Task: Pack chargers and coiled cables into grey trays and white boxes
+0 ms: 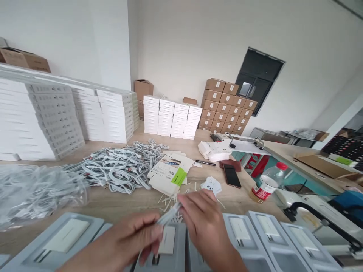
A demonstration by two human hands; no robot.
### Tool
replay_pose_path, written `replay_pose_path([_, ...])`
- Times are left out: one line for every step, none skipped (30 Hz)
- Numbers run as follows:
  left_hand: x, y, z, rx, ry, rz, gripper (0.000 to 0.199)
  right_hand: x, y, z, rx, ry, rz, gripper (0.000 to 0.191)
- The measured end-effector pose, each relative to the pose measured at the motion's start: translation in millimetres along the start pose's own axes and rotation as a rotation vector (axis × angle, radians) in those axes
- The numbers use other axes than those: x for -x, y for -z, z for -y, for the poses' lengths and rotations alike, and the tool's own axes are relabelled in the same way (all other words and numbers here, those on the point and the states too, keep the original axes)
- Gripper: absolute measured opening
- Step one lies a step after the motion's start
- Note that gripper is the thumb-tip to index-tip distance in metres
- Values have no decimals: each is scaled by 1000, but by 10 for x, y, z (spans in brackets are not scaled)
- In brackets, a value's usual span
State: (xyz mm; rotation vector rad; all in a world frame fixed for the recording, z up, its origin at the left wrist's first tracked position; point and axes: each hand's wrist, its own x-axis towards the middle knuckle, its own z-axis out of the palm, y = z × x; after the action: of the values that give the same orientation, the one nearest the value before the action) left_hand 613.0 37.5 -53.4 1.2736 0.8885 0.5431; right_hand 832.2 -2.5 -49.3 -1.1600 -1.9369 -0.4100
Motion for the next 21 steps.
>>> replay_pose_path([-4,-31,-80,-59,-43,17,31,-14,13,9,22,-6,-7,21])
replay_pose_path([-13,-55,-147,-84,-86,30,36,-38,20,7,50,-13,-3,19])
replay_pose_path([-26,-68,-198,-79,-121,23,41,-77,23,-1,87,-23,20,17])
replay_pose_path([-43,-70,-229,-57,-141,8,44,-132,23,-12,133,-35,63,14])
replay_pose_path([-62,-62,-242,-26,-150,-13,47,-203,22,-21,187,-43,118,13])
replay_pose_path([-81,-46,-239,10,-154,-39,49,-283,19,-24,241,-42,177,13])
replay_pose_path([-99,-28,-224,47,-154,-62,51,-362,16,-19,292,-25,231,15])
replay_pose_path([-112,-11,-204,86,-157,-79,52,-431,10,-4,336,3,268,18])
replay_pose_path([-121,4,-180,126,-168,-89,53,-483,1,18,369,30,279,20])
replay_pose_path([-126,14,-157,163,-181,-94,54,-511,-11,44,389,49,269,21])
replay_pose_path([-129,20,-135,193,-191,-87,54,-515,-26,69,396,56,240,22])
replay_pose_path([-132,21,-116,218,-199,-76,55,-496,-41,90,395,49,204,22])
replay_pose_path([-138,18,-100,237,-208,-64,54,-459,-56,105,389,32,168,22])
replay_pose_path([-147,10,-85,250,-218,-54,53,-411,-65,111,379,10,145,21])
replay_pose_path([-160,-1,-71,257,-229,-45,52,-359,-66,111,369,-12,135,21])
replay_pose_path([-177,-15,-57,262,-243,-37,51,-312,-59,106,356,-35,136,20])
replay_pose_path([-199,-30,-43,266,-258,-31,50,-276,-42,100,340,-65,144,19])
replay_pose_path([-222,-46,-29,271,-269,-29,50,-255,-19,95,318,-98,159,18])
replay_pose_path([-245,-61,-16,278,-273,-29,50,-253,7,93,292,-128,178,17])
replay_pose_path([-266,-75,-4,284,-272,-31,50,-268,33,96,260,-153,199,18])
replay_pose_path([-283,-86,5,290,-267,-34,52,-298,55,102,223,-175,219,18])
